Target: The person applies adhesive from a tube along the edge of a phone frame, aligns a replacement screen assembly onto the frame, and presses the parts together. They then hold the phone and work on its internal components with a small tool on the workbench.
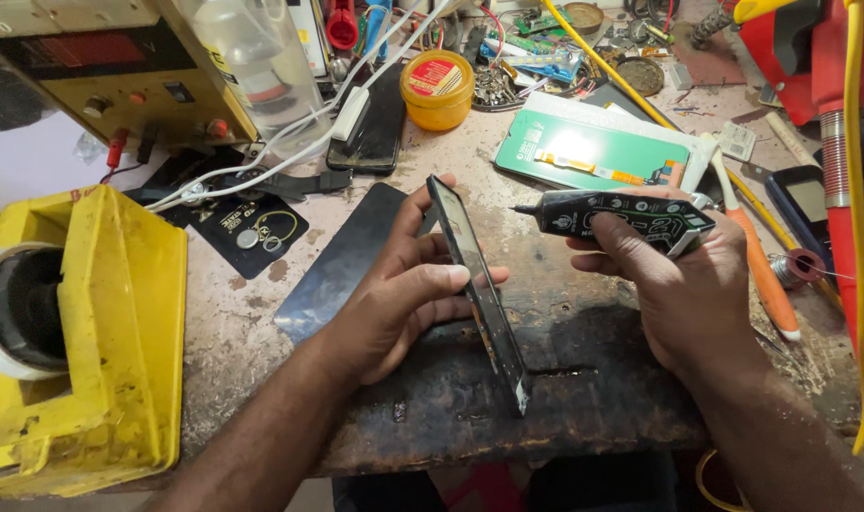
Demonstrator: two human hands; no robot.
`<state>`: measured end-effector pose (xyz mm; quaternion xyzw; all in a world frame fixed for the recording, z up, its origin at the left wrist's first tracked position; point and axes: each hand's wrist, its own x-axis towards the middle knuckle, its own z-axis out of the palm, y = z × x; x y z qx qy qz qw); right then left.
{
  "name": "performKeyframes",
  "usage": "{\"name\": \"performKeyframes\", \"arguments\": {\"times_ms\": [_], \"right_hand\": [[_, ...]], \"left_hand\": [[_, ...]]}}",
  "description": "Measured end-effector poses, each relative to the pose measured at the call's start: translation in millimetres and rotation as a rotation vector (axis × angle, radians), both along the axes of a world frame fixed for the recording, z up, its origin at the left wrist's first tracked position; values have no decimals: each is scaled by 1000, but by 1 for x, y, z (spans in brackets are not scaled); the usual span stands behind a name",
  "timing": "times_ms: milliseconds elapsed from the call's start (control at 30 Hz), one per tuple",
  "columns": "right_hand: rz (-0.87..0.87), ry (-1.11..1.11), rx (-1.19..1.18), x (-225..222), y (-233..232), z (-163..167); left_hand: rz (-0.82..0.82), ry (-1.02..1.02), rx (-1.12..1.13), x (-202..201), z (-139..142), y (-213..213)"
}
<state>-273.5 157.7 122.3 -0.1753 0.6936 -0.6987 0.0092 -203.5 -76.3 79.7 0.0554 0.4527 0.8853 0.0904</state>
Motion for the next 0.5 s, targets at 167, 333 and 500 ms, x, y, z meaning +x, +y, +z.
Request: {"name": "performKeyframes", "arguments": {"times_ms": [167,333,500], "right_hand": [[-38,142,166,-2,-9,0],[-101,378,530,-14,-21,5],[-74,478,536,-18,-30,-2]], "left_hand": [[21,22,17,-2,-6,-5],[35,71,12,-2,-9,-7],[39,24,13,-4,-8,-12]]}}
